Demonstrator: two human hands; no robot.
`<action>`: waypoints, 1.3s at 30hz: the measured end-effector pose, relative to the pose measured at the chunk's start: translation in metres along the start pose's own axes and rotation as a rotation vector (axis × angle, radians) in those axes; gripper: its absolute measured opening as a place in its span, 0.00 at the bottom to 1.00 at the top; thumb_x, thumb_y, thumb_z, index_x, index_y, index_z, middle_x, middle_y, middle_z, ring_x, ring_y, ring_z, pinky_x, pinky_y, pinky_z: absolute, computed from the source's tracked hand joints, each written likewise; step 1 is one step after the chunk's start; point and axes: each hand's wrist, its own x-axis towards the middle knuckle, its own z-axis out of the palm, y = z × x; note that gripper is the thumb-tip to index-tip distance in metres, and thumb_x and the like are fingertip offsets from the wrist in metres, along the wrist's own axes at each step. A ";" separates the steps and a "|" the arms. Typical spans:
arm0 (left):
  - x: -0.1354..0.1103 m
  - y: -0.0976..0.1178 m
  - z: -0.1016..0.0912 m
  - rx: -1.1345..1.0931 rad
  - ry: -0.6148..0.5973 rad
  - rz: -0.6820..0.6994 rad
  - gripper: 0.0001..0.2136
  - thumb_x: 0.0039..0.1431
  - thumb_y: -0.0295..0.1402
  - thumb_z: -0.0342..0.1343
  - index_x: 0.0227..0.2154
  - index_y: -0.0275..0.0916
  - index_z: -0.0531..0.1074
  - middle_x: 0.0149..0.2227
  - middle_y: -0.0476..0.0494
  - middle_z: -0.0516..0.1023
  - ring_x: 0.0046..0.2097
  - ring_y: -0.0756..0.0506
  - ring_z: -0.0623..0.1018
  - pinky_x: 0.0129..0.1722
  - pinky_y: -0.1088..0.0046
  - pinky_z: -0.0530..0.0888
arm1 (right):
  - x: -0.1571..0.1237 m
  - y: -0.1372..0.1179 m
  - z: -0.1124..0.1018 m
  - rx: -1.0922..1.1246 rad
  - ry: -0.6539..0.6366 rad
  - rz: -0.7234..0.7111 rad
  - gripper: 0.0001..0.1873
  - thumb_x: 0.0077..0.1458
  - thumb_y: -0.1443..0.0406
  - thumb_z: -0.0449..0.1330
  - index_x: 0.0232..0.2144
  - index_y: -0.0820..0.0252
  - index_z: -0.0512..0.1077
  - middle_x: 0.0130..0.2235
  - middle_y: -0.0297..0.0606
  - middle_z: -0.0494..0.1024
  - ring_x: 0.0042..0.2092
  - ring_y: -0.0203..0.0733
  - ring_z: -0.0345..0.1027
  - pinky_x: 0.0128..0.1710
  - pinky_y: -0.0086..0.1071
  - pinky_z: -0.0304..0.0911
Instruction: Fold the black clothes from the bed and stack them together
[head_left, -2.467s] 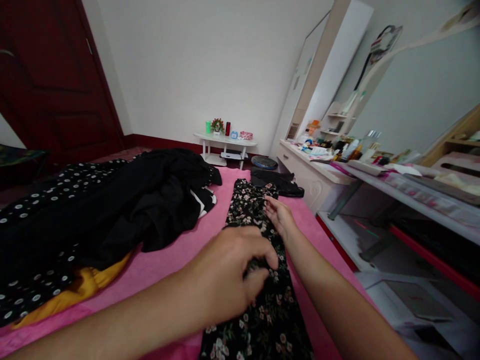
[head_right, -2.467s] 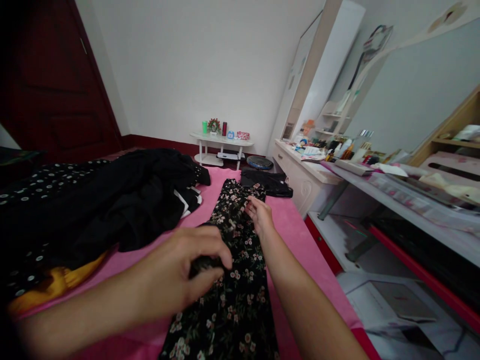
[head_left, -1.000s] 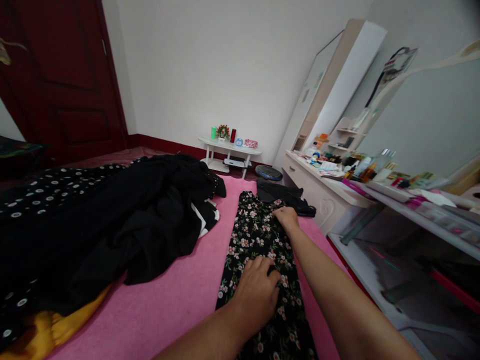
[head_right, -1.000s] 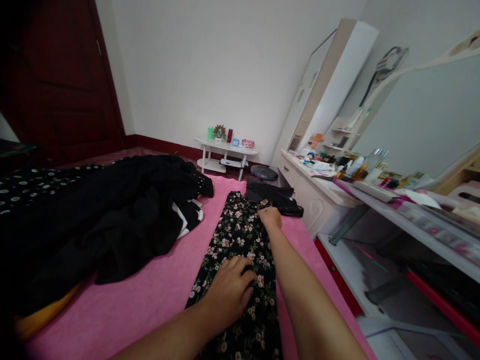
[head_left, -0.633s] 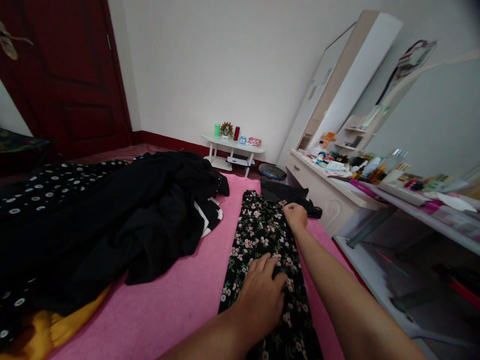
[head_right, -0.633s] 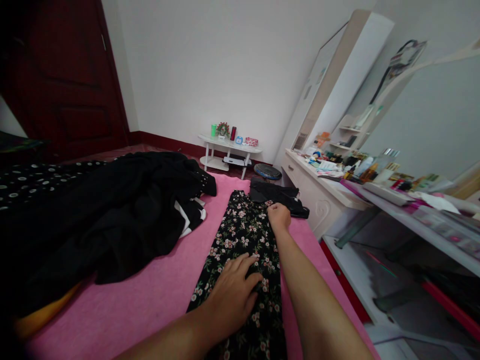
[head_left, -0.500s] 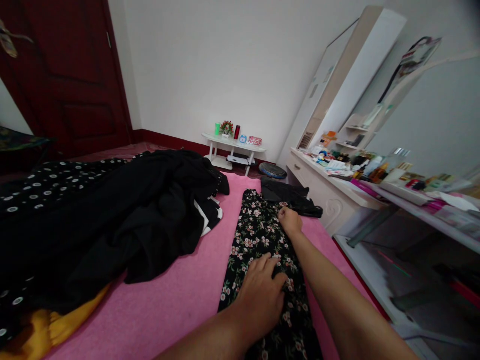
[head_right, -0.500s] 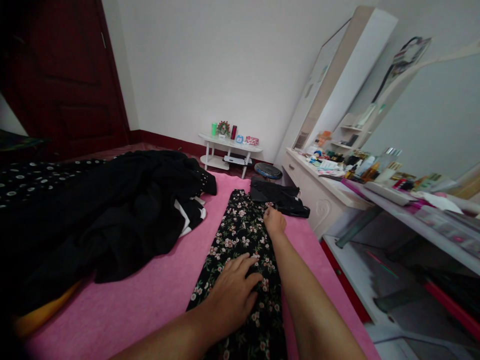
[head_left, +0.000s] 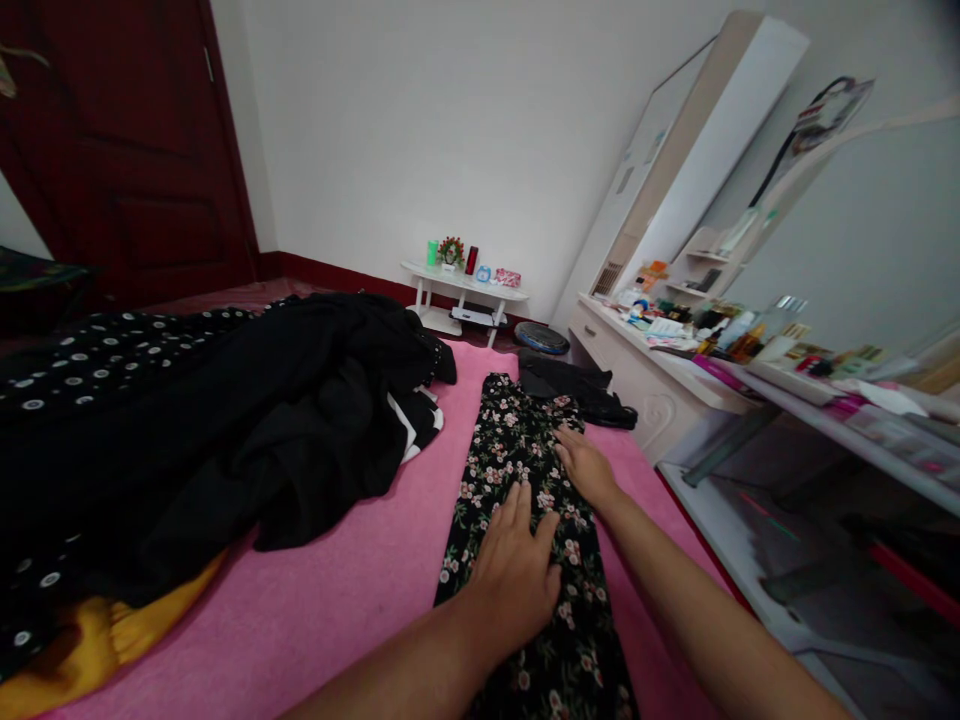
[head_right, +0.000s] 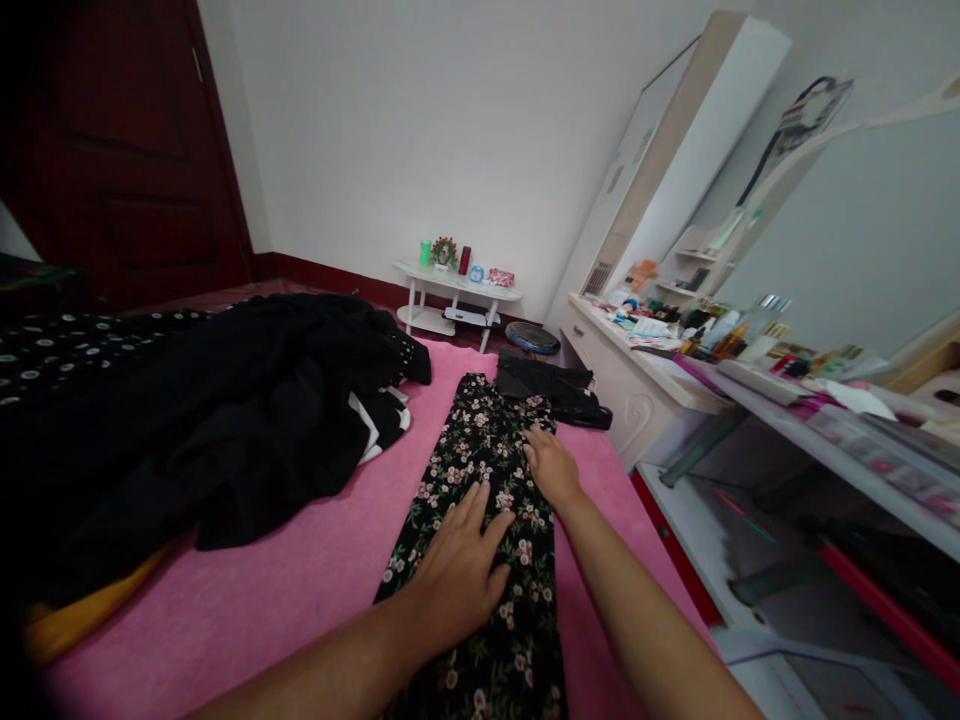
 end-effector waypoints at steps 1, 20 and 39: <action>0.000 0.000 0.000 0.003 -0.002 -0.002 0.27 0.55 0.33 0.52 0.59 0.40 0.59 0.68 0.34 0.42 0.68 0.34 0.43 0.63 0.51 0.53 | -0.001 0.000 0.001 -0.027 -0.008 0.037 0.19 0.59 0.66 0.50 0.50 0.60 0.72 0.56 0.45 0.70 0.57 0.48 0.62 0.57 0.40 0.56; 0.011 -0.013 -0.007 -0.273 0.178 -0.022 0.21 0.53 0.33 0.57 0.51 0.40 0.69 0.60 0.38 0.64 0.62 0.38 0.62 0.61 0.55 0.58 | 0.005 -0.054 0.019 0.020 -0.202 -0.068 0.28 0.64 0.52 0.41 0.64 0.50 0.51 0.67 0.37 0.51 0.67 0.46 0.39 0.64 0.49 0.36; 0.020 -0.042 -0.007 -0.592 0.362 -0.117 0.15 0.52 0.17 0.50 0.36 0.38 0.77 0.48 0.42 0.72 0.52 0.46 0.71 0.55 0.65 0.68 | -0.190 -0.082 -0.083 0.466 -0.248 -0.288 0.24 0.54 0.72 0.52 0.52 0.50 0.68 0.61 0.37 0.63 0.62 0.44 0.55 0.62 0.49 0.50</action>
